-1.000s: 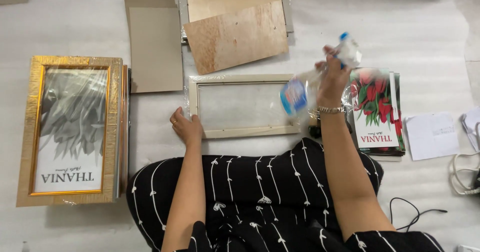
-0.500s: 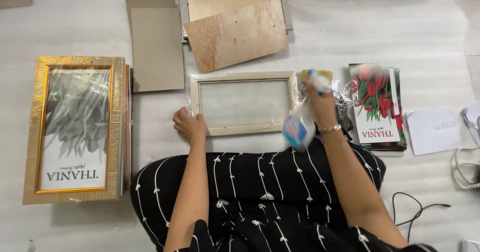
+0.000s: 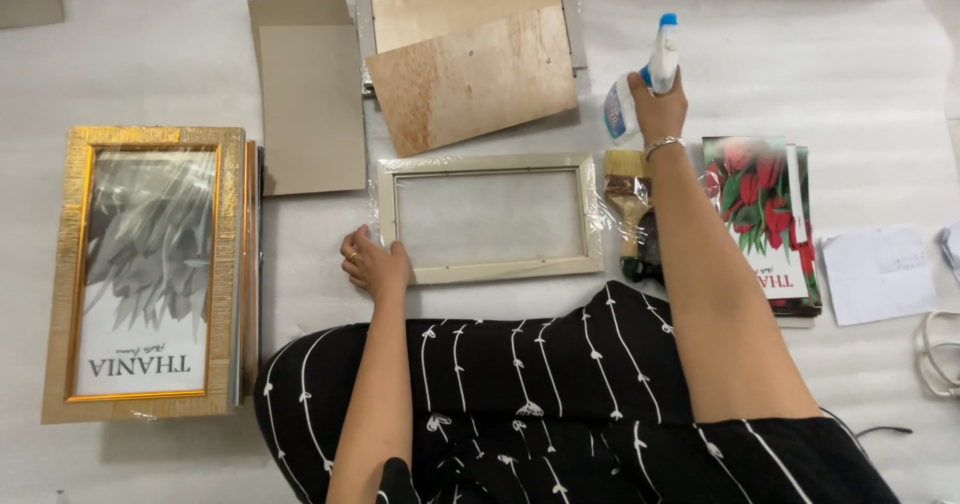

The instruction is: Cleaning a picture frame using a brush, spray cleaner, and a cloth.

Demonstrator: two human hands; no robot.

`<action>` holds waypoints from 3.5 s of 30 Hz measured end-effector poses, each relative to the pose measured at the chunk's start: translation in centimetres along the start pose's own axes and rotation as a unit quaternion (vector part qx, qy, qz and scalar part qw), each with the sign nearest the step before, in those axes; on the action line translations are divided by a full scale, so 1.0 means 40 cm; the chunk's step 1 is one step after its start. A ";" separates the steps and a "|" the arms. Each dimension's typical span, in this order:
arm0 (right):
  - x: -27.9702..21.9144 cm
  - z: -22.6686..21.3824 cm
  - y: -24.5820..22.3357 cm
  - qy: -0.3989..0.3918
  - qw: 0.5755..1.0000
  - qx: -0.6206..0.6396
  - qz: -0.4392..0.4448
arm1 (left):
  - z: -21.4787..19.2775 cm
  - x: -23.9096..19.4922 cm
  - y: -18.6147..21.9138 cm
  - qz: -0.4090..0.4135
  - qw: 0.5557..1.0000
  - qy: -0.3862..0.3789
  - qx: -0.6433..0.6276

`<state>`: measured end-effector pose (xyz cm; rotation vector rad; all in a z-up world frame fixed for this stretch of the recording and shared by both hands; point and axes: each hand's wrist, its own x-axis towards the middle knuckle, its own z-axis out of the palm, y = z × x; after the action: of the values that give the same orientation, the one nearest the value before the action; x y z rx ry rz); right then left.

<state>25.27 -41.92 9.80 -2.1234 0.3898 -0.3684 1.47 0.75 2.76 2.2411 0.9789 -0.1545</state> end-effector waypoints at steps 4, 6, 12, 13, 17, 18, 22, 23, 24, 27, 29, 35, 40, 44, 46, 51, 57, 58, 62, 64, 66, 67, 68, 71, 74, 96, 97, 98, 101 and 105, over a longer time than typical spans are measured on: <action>0.106 -0.035 0.295 -0.092 0.970 -0.224 0.031 | 0.094 0.063 -0.076 -0.013 0.999 0.040 -0.002; 0.121 -0.094 0.417 -0.152 0.891 -0.425 0.043 | 0.100 0.071 -0.081 -0.018 0.999 0.043 0.010; -0.181 -0.307 0.273 -0.233 0.840 -0.481 0.094 | 0.126 0.096 -0.109 -0.006 0.998 0.057 0.009; -0.195 -0.310 0.325 -0.231 0.840 -0.481 0.096 | 0.114 0.078 -0.093 -0.004 0.998 0.056 0.009; -0.323 -0.307 0.235 -0.013 0.890 -0.438 -0.121 | 0.044 -0.035 0.015 0.131 0.978 0.154 0.057; -0.372 -0.304 0.139 0.030 0.921 -0.363 -0.141 | 0.021 -0.073 0.055 0.228 0.948 0.202 0.089; -0.438 -0.212 0.105 -0.077 0.958 -0.273 -0.050 | 0.101 -0.227 0.151 0.404 0.911 0.082 -0.027; -0.451 -0.197 0.097 -0.059 0.959 -0.256 -0.103 | 0.142 -0.270 0.167 0.451 0.893 0.003 -0.019; -0.463 -0.178 0.088 -0.041 0.958 -0.237 -0.157 | 0.182 -0.311 0.184 0.492 0.867 -0.075 -0.012; -0.392 -0.252 0.133 0.095 0.899 -0.376 -0.203 | 0.255 -0.403 0.205 0.558 0.823 -0.103 0.029; -0.385 -0.292 0.243 0.050 0.902 -0.420 -0.093 | 0.258 -0.437 0.221 0.557 0.822 -0.114 0.029; -0.413 -0.292 0.230 0.018 0.934 -0.348 -0.079 | 0.280 -0.460 0.273 0.538 0.827 -0.164 -0.017; -0.501 -0.190 0.010 -0.214 0.969 -0.043 -0.112 | 0.189 -0.503 0.381 0.402 0.839 -0.288 -0.229; -0.475 -0.179 0.078 -0.218 0.970 0.086 0.069 | 0.276 -0.434 0.334 0.282 0.898 -0.202 -0.269; -0.434 -0.170 0.239 -0.125 0.983 0.017 0.135 | 0.311 -0.411 0.307 0.283 0.909 -0.163 -0.259; -0.420 -0.145 0.319 -0.202 0.895 -0.379 0.120 | 0.349 -0.414 0.308 0.292 0.911 -0.125 -0.263; -0.394 -0.189 0.304 -0.124 0.912 -0.347 0.181 | 0.371 -0.450 0.329 0.363 0.887 -0.181 -0.220; -0.399 -0.222 0.270 -0.124 0.912 -0.348 0.180 | 0.403 -0.451 0.332 0.362 0.887 -0.181 -0.221; -0.428 -0.331 0.127 0.023 0.968 -0.226 0.108 | 0.528 -0.474 0.358 0.409 0.888 -0.163 -0.133; -0.436 -0.357 0.090 0.058 0.984 -0.153 0.073 | 0.547 -0.502 0.394 0.417 0.888 -0.152 -0.119; -0.437 -0.368 0.093 -0.008 0.998 0.060 0.022 | 0.521 -0.539 0.439 0.411 0.878 -0.190 -0.153; -0.451 -0.370 0.049 -0.008 0.998 0.060 0.023 | 0.528 -0.549 0.456 0.410 0.879 -0.191 -0.152; -0.464 -0.369 0.004 -0.045 0.988 0.143 0.037 | 0.534 -0.557 0.473 0.389 0.868 -0.280 -0.131; -0.479 -0.369 -0.029 -0.093 0.982 0.164 0.024 | 0.556 -0.600 0.459 0.496 0.846 -0.194 -0.038; -0.484 -0.371 -0.063 -0.105 0.992 0.023 -0.058 | 0.578 -0.621 0.458 0.608 0.792 0.044 0.021; -0.448 -0.093 -0.062 -0.202 0.964 0.057 -0.160 | 0.346 -0.661 0.337 0.637 0.728 -0.196 0.163; -0.410 -0.088 -0.039 -0.202 0.964 0.059 -0.164 | 0.342 -0.617 0.318 0.637 0.728 -0.192 0.164; -0.388 -0.088 -0.009 -0.228 0.964 -0.035 -0.132 | 0.336 -0.588 0.287 0.625 0.735 -0.227 0.134; -0.373 -0.137 -0.110 -0.261 0.954 -0.133 -0.060 | 0.260 -0.446 0.221 0.577 0.768 -0.266 0.084; -0.388 -0.187 -0.122 -0.360 0.929 -0.081 -0.022 | 0.089 -0.181 0.123 0.416 0.888 -0.196 0.013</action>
<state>8.86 -38.55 16.13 -2.2542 -0.0620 0.4397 0.26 -8.30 5.28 2.3236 -0.2328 -0.2159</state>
